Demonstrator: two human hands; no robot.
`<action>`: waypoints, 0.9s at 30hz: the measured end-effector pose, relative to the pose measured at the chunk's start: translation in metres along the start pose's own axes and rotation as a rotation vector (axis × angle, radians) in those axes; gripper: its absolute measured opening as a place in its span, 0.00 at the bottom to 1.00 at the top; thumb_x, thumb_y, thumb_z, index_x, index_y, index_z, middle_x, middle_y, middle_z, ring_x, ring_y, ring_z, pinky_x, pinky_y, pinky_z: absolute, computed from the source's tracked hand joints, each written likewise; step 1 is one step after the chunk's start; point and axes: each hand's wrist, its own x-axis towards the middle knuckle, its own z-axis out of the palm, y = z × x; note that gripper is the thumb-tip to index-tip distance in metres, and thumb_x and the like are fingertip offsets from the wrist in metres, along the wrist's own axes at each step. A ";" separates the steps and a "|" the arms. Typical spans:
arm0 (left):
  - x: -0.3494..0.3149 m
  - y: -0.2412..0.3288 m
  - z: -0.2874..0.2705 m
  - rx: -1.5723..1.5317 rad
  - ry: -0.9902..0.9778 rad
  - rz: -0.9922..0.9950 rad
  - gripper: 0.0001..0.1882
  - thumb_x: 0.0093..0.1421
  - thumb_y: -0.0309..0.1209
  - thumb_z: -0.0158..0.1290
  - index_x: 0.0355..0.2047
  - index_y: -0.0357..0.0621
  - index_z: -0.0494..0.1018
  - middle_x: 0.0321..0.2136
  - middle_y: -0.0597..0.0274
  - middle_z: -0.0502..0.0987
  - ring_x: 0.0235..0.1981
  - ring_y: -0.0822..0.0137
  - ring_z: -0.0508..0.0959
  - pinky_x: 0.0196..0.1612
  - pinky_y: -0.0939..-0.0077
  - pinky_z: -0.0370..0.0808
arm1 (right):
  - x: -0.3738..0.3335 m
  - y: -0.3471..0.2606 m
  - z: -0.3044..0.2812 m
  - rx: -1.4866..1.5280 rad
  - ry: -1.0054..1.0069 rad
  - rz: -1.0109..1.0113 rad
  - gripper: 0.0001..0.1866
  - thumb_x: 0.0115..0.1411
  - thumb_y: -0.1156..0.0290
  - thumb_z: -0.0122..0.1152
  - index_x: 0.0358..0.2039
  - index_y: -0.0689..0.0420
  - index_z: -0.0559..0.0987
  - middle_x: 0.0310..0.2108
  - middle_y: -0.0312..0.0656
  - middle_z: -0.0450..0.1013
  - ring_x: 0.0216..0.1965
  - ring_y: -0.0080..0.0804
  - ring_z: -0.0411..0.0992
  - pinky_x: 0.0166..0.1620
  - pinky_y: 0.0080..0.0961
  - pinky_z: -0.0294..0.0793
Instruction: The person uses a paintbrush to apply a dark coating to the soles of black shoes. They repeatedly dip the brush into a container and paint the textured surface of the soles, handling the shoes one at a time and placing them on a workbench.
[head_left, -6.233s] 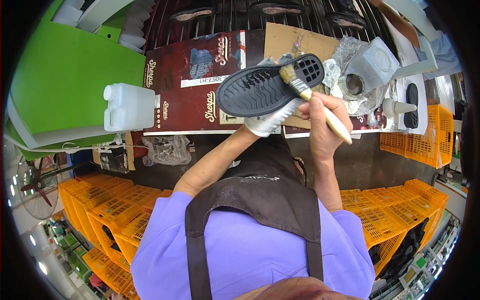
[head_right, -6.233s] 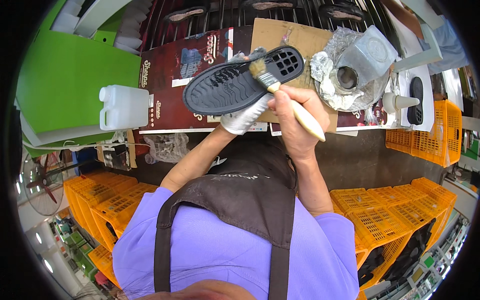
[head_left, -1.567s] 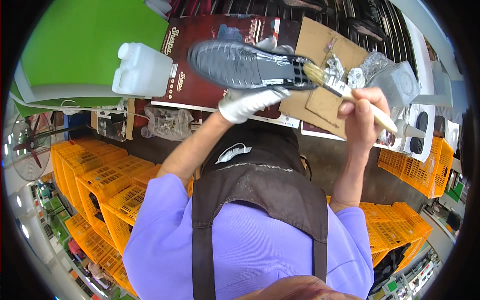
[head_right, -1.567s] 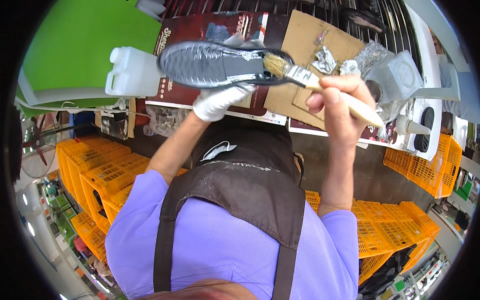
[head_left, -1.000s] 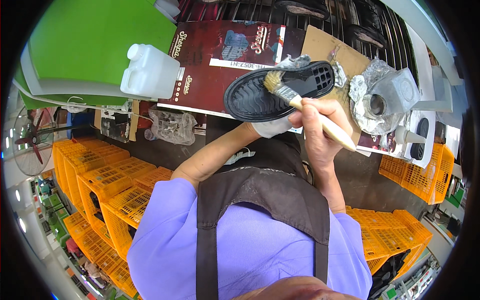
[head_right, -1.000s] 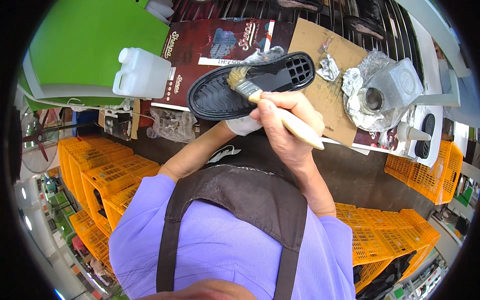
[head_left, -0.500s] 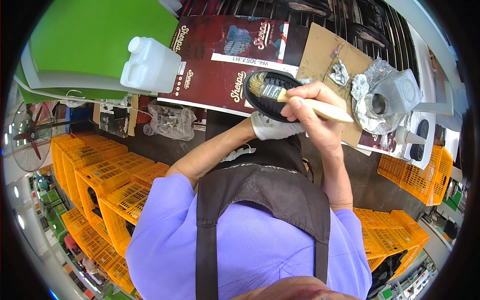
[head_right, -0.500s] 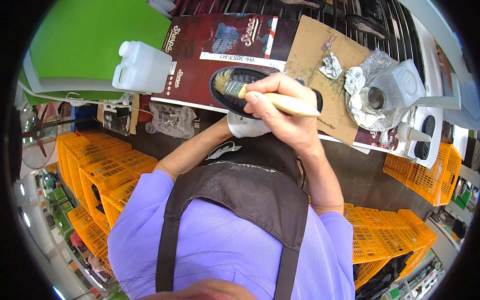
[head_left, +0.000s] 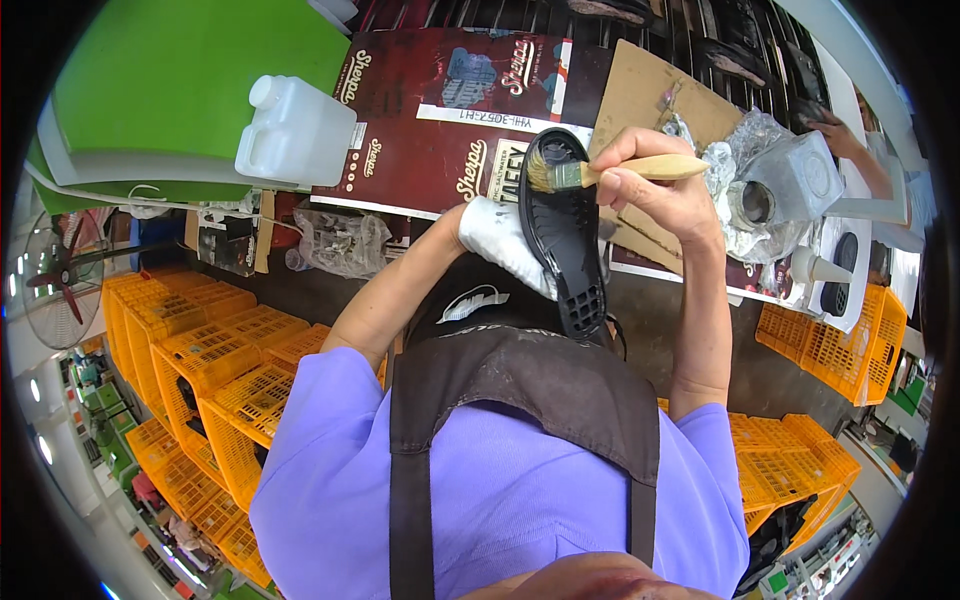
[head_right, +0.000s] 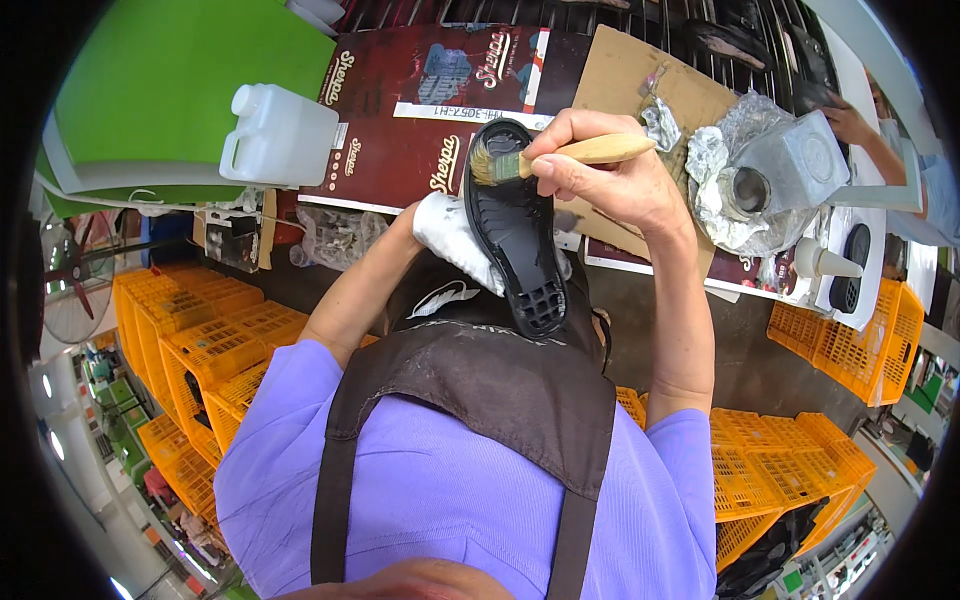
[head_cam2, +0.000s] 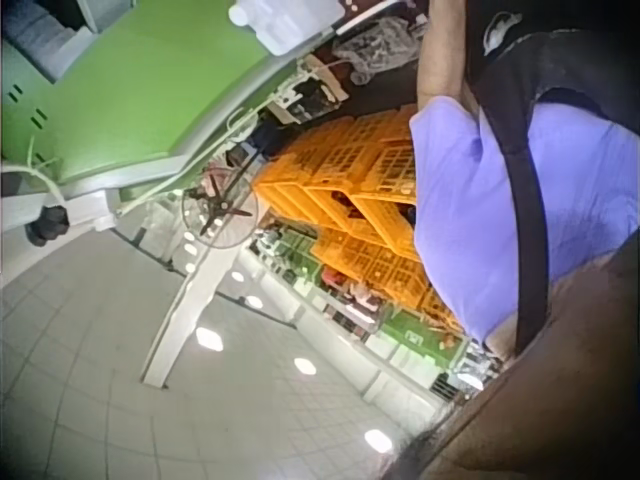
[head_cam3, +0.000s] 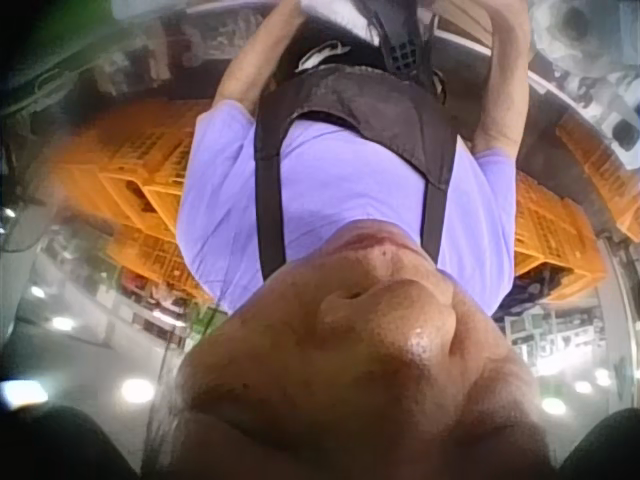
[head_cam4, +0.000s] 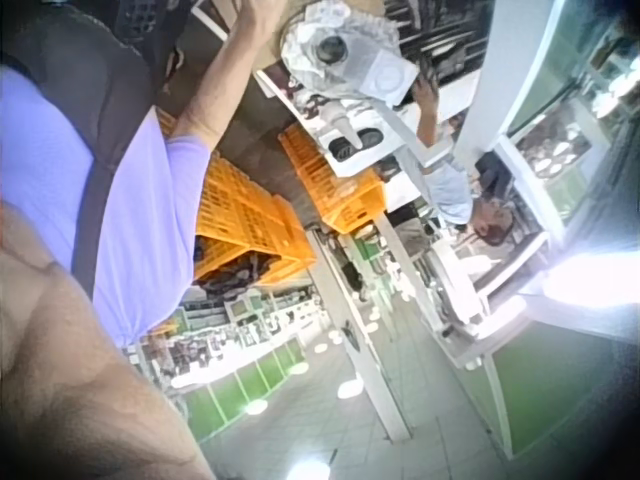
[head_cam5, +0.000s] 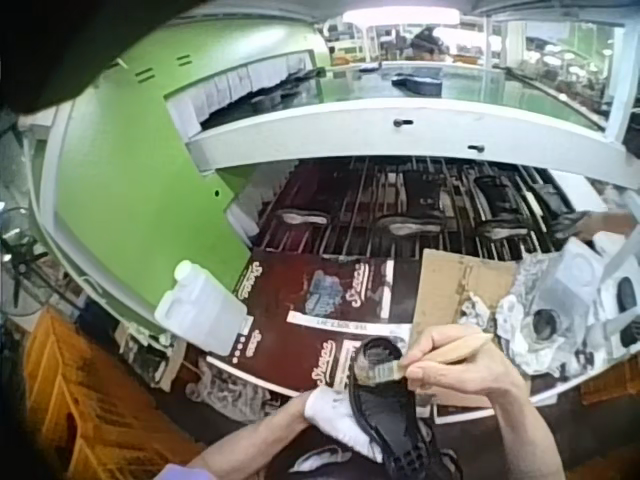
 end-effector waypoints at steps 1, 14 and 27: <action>-0.004 0.000 -0.002 0.007 0.013 -0.007 0.33 0.49 0.34 0.62 0.53 0.38 0.61 0.47 0.58 0.71 0.48 0.66 0.70 0.53 0.71 0.66 | -0.001 0.001 -0.003 -0.017 -0.016 0.025 0.10 0.54 0.69 0.61 0.30 0.63 0.76 0.22 0.38 0.73 0.23 0.18 0.71 0.24 0.13 0.69; -0.016 -0.010 0.014 -0.917 0.689 0.181 0.31 0.64 0.51 0.26 0.54 0.39 0.60 0.42 0.48 0.72 0.40 0.58 0.75 0.45 0.65 0.73 | -0.017 0.013 0.003 -0.727 0.241 -0.408 0.11 0.48 0.78 0.61 0.34 0.58 0.77 0.23 0.39 0.68 0.24 0.31 0.69 0.28 0.23 0.68; -0.016 -0.001 0.017 -0.989 0.707 0.193 0.34 0.63 0.55 0.26 0.53 0.38 0.60 0.38 0.47 0.73 0.34 0.60 0.76 0.37 0.68 0.75 | -0.014 0.016 0.013 -0.322 0.050 -0.303 0.06 0.53 0.78 0.57 0.32 0.61 0.78 0.27 0.41 0.74 0.27 0.31 0.71 0.30 0.24 0.69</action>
